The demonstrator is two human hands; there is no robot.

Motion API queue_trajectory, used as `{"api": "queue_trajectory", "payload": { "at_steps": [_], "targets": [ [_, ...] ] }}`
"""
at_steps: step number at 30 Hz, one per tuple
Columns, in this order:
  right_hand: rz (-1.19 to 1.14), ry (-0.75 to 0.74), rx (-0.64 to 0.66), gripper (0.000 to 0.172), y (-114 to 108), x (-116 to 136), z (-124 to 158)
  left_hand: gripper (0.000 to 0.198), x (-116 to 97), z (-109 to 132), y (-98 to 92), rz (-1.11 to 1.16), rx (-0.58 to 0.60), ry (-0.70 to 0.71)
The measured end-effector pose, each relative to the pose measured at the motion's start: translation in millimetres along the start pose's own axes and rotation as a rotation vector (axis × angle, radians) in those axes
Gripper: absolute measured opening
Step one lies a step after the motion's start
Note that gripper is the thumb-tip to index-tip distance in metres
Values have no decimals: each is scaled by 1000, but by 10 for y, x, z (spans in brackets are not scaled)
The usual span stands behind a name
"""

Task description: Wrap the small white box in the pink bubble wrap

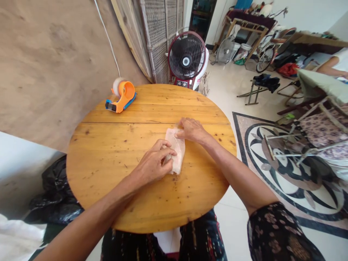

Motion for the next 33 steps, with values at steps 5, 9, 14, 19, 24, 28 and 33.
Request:
{"api": "queue_trajectory", "payload": {
  "at_steps": [5, 9, 14, 19, 24, 28, 33],
  "targets": [
    [32, 113, -40, 52, -71, -34, 139, 25, -11, 8, 1, 11, -14, 10],
    [38, 45, -1, 33, -4, 14, 95, 25, -9, 11, 0, 22, -25, 19],
    [-54, -20, 50, 19, 76, 68, -10, 27, 3, 11, 1, 26, -28, 13],
    [-215, -49, 45, 10, 71, 134, -18, 27, 16, 16, 4, 25, -33, 0],
    [-541, -43, 7, 21, 161, 37, -76, 26, 10, 17, 6, 34, -30, 4],
    [-842, -71, 60, 4, 281, 34, -71, 24, -11, 17, -3, 7, -29, 1],
    [-1192, -30, 41, 7, 293, 21, 0, 22, -26, 28, -5, -19, -33, 3]
  ]
}}
Point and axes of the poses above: each hand's wrist, its own z-axis away from the middle knuckle, its own y-axis out of the palm, x = y × z, the point moved 9 cm from there along -z, towards the middle knuckle, and after that the axes turned 6 degrees about z, right-handed, at the moved point
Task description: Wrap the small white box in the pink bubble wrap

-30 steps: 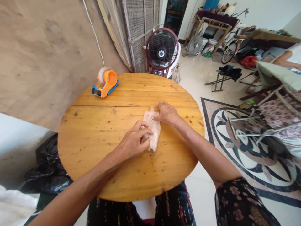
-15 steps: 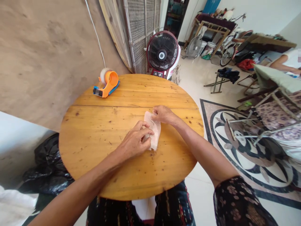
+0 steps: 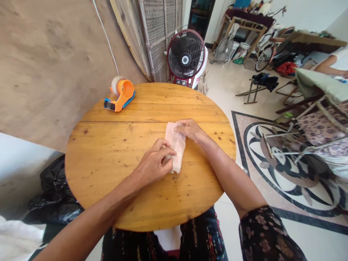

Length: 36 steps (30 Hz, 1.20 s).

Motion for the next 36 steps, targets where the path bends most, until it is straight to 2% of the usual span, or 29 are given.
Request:
{"api": "queue_trajectory", "payload": {
  "at_steps": [7, 11, 17, 22, 24, 28, 30, 34, 36],
  "targets": [
    [2, 35, -109, 7, -132, -146, -26, 24, -4, -19, 24, 8, 35, 14],
    [66, -19, -89, 8, -130, -194, -65, 24, -7, -56, 23, 21, 49, 24],
    [10, -4, -35, 7, -138, -149, -26, 30, 74, -117, 2, -76, 101, -133],
    [-41, 5, -29, 7, -177, -44, 35, 27, -92, -196, -14, -211, 145, -8],
    [-30, 9, -45, 7, -202, -16, 51, 33, -119, -229, 5, -252, 185, 6],
    [-22, 20, -36, 10, -209, -15, 56, 58, -131, -299, 55, -298, 271, 0],
    [-18, 8, -27, 11, -205, -31, 44, 62, -164, -337, 95, -327, 329, 35],
    [-29, -28, -23, 8, -199, -61, 13, 44, -239, -396, 177, -338, 450, 90],
    [-29, -27, -27, 7, -202, -71, 8, 33, -259, -409, 193, -346, 467, 85]
  ]
}}
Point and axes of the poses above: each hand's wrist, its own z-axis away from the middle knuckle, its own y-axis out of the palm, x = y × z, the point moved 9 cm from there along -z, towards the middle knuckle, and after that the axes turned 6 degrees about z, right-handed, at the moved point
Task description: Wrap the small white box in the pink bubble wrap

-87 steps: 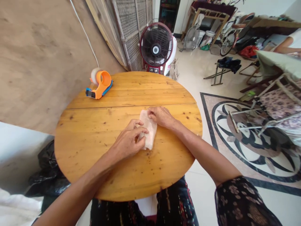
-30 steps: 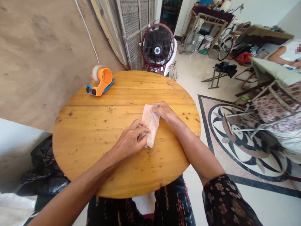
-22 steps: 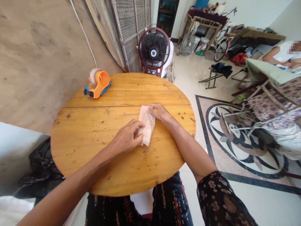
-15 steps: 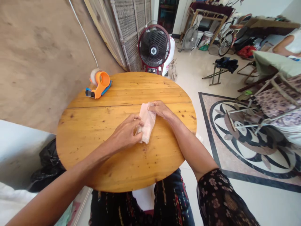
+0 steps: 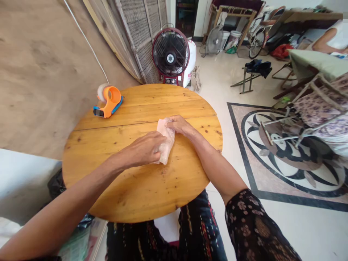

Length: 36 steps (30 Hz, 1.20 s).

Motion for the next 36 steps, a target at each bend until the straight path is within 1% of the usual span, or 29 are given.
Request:
{"api": "queue_trajectory", "payload": {
  "at_steps": [3, 5, 10, 13, 16, 19, 24, 28, 32, 36],
  "targets": [
    [8, 16, 1, 9, -5, 0, 8, 24, -1, 16, -21, -32, -54, -33],
    [11, 28, 0, 10, -15, 1, 14, 24, 10, 46, -21, -62, -96, -55],
    [-41, 32, 6, 10, -28, -4, 15, 23, -3, 91, 24, -118, -128, -43],
    [-63, 34, 11, 10, -23, -9, 19, 23, 16, 110, 27, -99, -138, -65],
    [-86, 42, 16, 12, -15, -13, 31, 23, 48, 150, -7, -55, -184, -93],
    [-146, 32, 14, 14, -17, 3, 44, 25, 112, 203, -27, -4, -225, -149],
    [-211, 21, 21, 18, -23, 36, 65, 35, 253, 289, 21, 70, -224, -301],
    [-263, 46, 41, 25, -6, 62, 89, 37, 306, 340, 53, 117, -212, -363],
    [-264, 71, 70, 31, 55, 181, 163, 35, 333, 360, 78, 171, -202, -378],
    [-126, -17, 52, 27, 114, 433, 300, 36, 359, 356, 107, 199, -214, -379]
  ]
}}
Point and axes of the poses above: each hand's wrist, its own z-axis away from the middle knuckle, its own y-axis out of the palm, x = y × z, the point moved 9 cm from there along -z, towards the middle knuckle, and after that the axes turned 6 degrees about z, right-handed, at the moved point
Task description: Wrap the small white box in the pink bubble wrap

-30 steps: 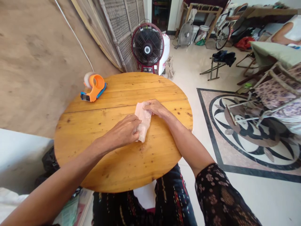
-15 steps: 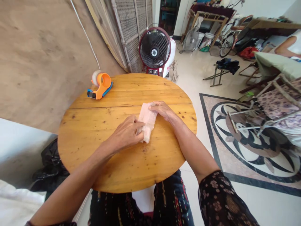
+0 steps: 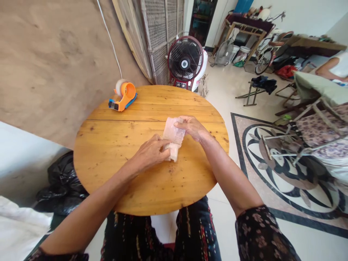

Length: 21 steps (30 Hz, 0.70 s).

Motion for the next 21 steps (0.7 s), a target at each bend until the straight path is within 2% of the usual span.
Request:
{"api": "queue_trajectory", "payload": {
  "at_steps": [4, 9, 15, 21],
  "targets": [
    [127, -116, -30, 23, 116, 177, 176, 34, 24, -3, 12, -8, -43, 3],
    [238, -203, -90, 23, 205, 232, 397, 27, 38, 33, 19, 22, -148, 45],
    [280, -250, -110, 22, 236, 257, 541, 36, 120, 154, -9, 165, -317, -7],
    [326, -315, -93, 23, 248, 218, 581, 22, 191, 178, 7, 276, -336, -123]
  ]
}}
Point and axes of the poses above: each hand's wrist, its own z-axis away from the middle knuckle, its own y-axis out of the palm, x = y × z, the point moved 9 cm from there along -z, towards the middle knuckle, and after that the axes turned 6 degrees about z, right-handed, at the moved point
